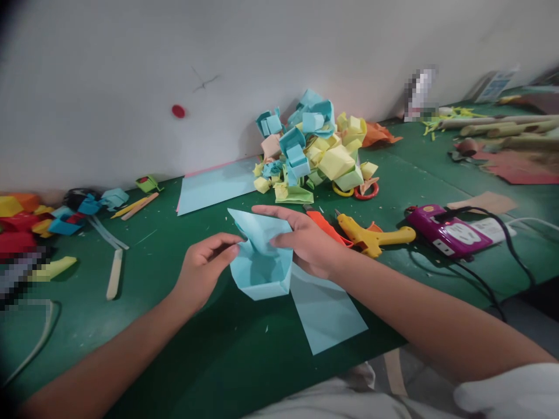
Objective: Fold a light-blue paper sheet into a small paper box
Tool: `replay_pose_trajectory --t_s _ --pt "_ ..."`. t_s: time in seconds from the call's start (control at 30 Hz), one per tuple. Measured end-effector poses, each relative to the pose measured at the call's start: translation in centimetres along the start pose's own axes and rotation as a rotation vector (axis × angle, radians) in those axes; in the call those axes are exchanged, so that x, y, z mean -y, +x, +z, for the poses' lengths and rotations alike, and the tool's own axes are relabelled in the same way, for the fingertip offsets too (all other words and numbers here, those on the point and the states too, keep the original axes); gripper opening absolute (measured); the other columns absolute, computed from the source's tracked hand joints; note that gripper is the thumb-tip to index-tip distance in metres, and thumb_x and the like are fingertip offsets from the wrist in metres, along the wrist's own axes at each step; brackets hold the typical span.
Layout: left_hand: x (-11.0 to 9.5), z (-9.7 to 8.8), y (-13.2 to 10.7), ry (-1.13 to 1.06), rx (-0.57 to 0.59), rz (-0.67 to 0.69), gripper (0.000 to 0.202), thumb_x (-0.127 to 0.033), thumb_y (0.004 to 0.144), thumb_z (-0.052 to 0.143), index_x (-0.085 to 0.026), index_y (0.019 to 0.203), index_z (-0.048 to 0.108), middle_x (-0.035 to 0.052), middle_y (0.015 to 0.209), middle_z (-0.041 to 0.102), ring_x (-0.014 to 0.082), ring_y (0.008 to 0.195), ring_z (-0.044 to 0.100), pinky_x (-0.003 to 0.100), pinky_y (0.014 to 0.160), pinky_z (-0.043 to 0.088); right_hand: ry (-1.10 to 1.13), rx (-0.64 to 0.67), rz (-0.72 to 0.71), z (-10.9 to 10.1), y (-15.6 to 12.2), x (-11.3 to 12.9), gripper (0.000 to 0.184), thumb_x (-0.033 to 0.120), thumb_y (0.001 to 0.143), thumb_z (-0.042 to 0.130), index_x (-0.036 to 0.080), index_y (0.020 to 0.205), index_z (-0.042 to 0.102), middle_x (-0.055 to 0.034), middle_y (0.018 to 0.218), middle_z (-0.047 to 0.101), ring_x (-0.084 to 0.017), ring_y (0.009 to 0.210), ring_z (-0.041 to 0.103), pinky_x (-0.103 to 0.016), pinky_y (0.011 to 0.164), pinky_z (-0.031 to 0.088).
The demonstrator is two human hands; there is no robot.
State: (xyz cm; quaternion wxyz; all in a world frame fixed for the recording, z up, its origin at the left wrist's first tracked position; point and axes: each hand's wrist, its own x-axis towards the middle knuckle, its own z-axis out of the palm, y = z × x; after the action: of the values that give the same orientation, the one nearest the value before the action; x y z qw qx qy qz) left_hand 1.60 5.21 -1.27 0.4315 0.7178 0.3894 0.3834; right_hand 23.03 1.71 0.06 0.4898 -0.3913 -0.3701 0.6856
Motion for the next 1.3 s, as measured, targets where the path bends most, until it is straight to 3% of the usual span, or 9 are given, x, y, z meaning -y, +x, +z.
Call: replay_pose_trajectory --t_s 0.1,0.23,0.37,0.53,0.63,0.8,0.97,1.13,1.3 --pt "0.0 0.2 -0.2 0.021 -0.019 0.008 0.014 -0.030 0.088 0.064 -0.022 0.091 0.074 0.0019 0.084 0.072 0.0154 0.070 0.062 0.025 0.060 0.048 -0.129 -0.052 -0.077 -0.1 0.1 -0.3 0.066 0.010 0.074 0.066 0.029 0.137 0.060 -0.0026 0.099 0.071 -0.015 0.069 0.064 -0.027 0.060 0.054" --pt "0.0 0.4 -0.3 0.060 -0.057 -0.039 0.015 -0.027 0.083 0.069 -0.021 0.096 0.072 0.0014 0.086 0.071 0.0145 0.068 0.062 0.024 0.059 0.049 -0.352 -0.117 -0.336 -0.5 0.3 -1.0 0.060 0.012 0.081 0.061 0.036 0.136 0.060 -0.0011 0.142 0.059 -0.021 0.105 0.067 -0.033 0.079 0.058" --pt "0.2 0.7 -0.1 -0.035 -0.064 -0.106 0.017 -0.026 0.078 0.074 -0.020 0.094 0.072 0.0016 0.086 0.071 0.0154 0.073 0.064 0.025 0.066 0.051 -0.487 -0.161 -0.508 -0.9 0.4 -1.2 0.059 0.011 0.085 0.058 0.036 0.138 0.058 0.0007 0.146 0.057 -0.025 0.138 0.049 -0.042 0.103 0.052" --pt "0.4 1.1 -0.1 -0.386 -0.023 -0.352 0.028 -0.032 0.073 0.082 -0.018 0.096 0.074 0.0046 0.092 0.073 0.0189 0.085 0.067 0.031 0.078 0.055 -0.608 -0.234 -0.613 -0.7 0.1 -0.8 0.055 0.011 0.087 0.056 0.033 0.137 0.059 0.0003 0.148 0.056 -0.026 0.139 0.049 -0.048 0.112 0.046" --pt "0.4 1.4 -0.4 -0.465 -0.072 -0.364 0.027 -0.033 0.071 0.085 -0.017 0.090 0.074 0.0040 0.088 0.073 0.0190 0.083 0.067 0.032 0.079 0.055 -0.644 -0.256 -0.646 -0.3 -0.1 -0.6 0.055 0.011 0.087 0.054 0.032 0.138 0.058 -0.0013 0.145 0.059 -0.026 0.137 0.052 -0.049 0.111 0.047" --pt "-0.1 1.0 -0.7 -0.082 -0.054 -0.115 0.016 -0.034 0.078 0.078 -0.018 0.083 0.075 0.0034 0.081 0.072 0.0167 0.071 0.063 0.028 0.066 0.050 -0.651 -0.249 -0.642 0.0 -0.3 -0.6 0.057 0.009 0.087 0.053 0.031 0.140 0.055 -0.0026 0.149 0.055 -0.027 0.139 0.050 -0.046 0.105 0.052" --pt "-1.0 0.3 -0.7 0.361 0.001 0.237 0.022 -0.027 0.092 0.060 -0.018 0.073 0.066 0.0018 0.076 0.064 0.0136 0.067 0.057 0.026 0.062 0.043 -0.608 -0.066 -0.588 -0.1 -0.3 -1.0 0.059 0.010 0.091 0.053 0.034 0.145 0.050 -0.0010 0.154 0.049 -0.025 0.141 0.048 -0.041 0.104 0.054" --pt "-1.0 0.6 -0.4 0.703 0.021 0.143 0.035 -0.032 0.086 0.063 -0.020 0.058 0.045 -0.0026 0.057 0.049 0.0132 0.053 0.046 0.027 0.051 0.028 -0.565 0.049 -0.538 0.1 -0.5 -1.3 0.060 0.011 0.093 0.050 0.033 0.148 0.045 -0.0028 0.144 0.060 -0.025 0.143 0.045 -0.037 0.094 0.060" --pt "-1.3 0.6 -0.4 0.766 0.127 -0.044 0.047 -0.039 0.087 0.058 -0.022 0.053 0.030 -0.0030 0.048 0.039 0.0138 0.045 0.040 0.029 0.047 0.021 -0.640 -0.034 -0.566 0.1 -0.5 -1.2 0.060 0.010 0.091 0.050 0.033 0.146 0.049 -0.0013 0.151 0.053 -0.026 0.140 0.049 -0.035 0.090 0.061"
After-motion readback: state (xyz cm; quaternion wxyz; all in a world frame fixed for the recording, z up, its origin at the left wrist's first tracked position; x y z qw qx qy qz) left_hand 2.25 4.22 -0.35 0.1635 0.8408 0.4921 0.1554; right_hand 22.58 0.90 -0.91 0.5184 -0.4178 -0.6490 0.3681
